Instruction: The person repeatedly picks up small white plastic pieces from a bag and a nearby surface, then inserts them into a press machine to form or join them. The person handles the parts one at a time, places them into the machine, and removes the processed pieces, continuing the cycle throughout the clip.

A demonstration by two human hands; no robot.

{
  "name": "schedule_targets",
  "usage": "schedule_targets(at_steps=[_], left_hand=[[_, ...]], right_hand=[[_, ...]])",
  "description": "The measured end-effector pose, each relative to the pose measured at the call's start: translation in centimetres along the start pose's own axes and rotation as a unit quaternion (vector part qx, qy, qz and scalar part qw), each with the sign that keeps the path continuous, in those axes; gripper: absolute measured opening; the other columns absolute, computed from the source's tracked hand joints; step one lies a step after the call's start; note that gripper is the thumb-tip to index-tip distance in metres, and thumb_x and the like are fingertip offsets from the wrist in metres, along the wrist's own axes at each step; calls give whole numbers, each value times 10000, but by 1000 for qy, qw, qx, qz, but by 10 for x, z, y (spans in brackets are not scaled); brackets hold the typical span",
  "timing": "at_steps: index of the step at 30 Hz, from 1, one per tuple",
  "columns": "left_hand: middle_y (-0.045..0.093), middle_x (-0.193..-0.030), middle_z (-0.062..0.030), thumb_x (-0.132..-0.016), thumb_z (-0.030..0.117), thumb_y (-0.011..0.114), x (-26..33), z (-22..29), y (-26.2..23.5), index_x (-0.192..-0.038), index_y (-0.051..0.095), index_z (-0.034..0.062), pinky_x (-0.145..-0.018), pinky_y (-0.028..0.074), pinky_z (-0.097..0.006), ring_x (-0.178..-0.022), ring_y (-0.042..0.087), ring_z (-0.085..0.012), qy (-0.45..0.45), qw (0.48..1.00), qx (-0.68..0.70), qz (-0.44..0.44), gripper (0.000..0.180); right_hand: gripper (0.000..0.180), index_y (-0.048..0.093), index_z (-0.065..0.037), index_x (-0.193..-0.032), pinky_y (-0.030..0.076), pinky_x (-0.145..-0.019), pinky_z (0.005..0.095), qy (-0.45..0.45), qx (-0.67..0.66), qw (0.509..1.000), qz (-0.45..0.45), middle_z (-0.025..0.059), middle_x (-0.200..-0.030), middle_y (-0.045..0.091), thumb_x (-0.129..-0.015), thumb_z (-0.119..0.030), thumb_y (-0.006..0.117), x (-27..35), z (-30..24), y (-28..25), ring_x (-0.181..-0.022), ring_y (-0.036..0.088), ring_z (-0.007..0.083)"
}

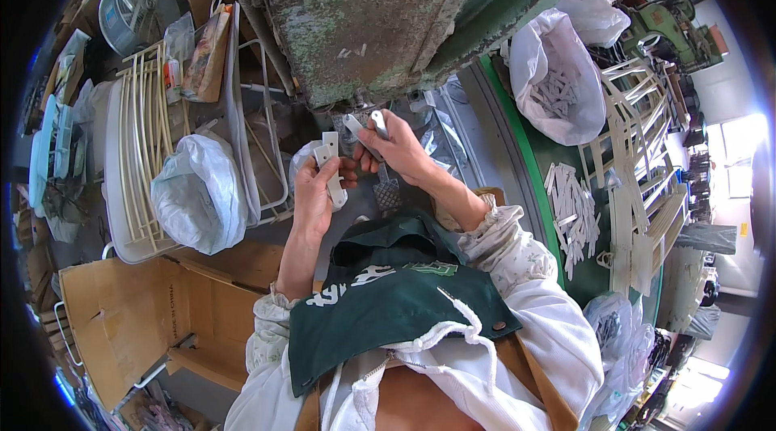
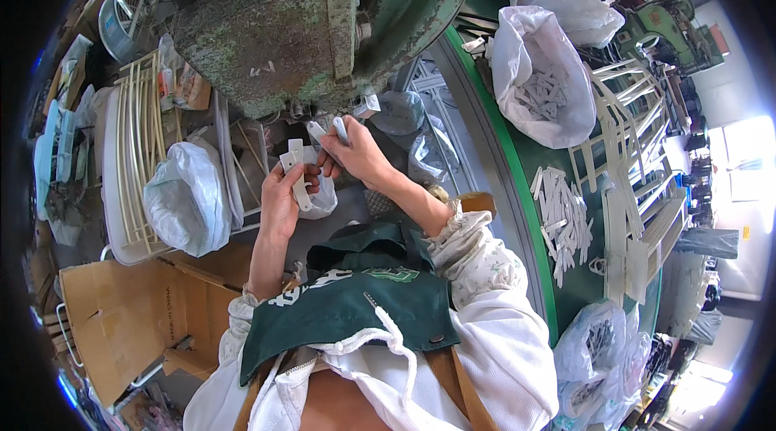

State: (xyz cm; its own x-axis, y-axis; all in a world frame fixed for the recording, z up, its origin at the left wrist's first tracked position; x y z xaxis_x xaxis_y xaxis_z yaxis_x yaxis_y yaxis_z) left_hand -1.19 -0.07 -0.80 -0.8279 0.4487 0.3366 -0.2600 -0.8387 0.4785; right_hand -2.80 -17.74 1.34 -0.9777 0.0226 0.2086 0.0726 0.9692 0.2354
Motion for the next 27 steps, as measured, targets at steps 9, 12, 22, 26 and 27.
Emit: schedule_targets(at_steps=[9,12,22,26,27], left_hand=[[670,-870,-143,-930,215,521,7,-8,-7,-1050,571,3,-672,475,-248,-742,602,-134,-38,997,50,37,249],[665,-883,-141,-931,207,517,18,3,-13,-1064,571,-10,-654,436,-218,-719,548,-96,-30,997,40,64,260],[661,-869,-139,-923,179,537,23,5,0,-1061,567,-15,-563,418,-211,-592,500,-71,3,993,-61,103,240],[662,-846,-128,-932,175,520,10,-1,7,-1071,556,-12,-556,418,-207,-599,522,-74,36,996,-42,66,236],[664,-839,-124,-935,172,514,6,-1,12,-1072,557,-9,-557,418,-204,-605,528,-73,52,997,-15,48,230]], right_hand=[[288,589,-21,-1048,439,-837,443,-238,604,759,41,197,-1025,611,-780,-82,504,-141,120,-105,-974,566,373],[361,562,-1,-1125,408,-919,438,-329,600,729,32,214,-1106,579,-773,-48,497,-155,125,-79,-1060,537,373],[307,590,-6,-1049,421,-875,440,-311,589,745,-17,193,-1033,605,-765,-90,510,-170,157,-104,-1010,548,372],[321,587,2,-1061,416,-861,444,-218,559,800,14,202,-1051,603,-753,-86,562,-160,138,-116,-1016,546,355],[312,586,1,-1069,419,-854,441,-185,527,829,34,202,-1058,604,-774,-100,570,-155,132,-120,-1012,551,342]])
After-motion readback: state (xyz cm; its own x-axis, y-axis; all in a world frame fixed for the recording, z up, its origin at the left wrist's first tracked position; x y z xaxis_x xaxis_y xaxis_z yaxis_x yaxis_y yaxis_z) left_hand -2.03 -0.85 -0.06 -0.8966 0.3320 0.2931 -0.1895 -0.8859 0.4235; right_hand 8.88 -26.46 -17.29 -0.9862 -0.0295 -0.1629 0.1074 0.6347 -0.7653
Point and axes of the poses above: each hand's wrist, its own x-axis away from the middle knuckle, its own y-axis out of the palm, z = x × y, the point moved 1 cm from there along -x, towards the middle knuckle
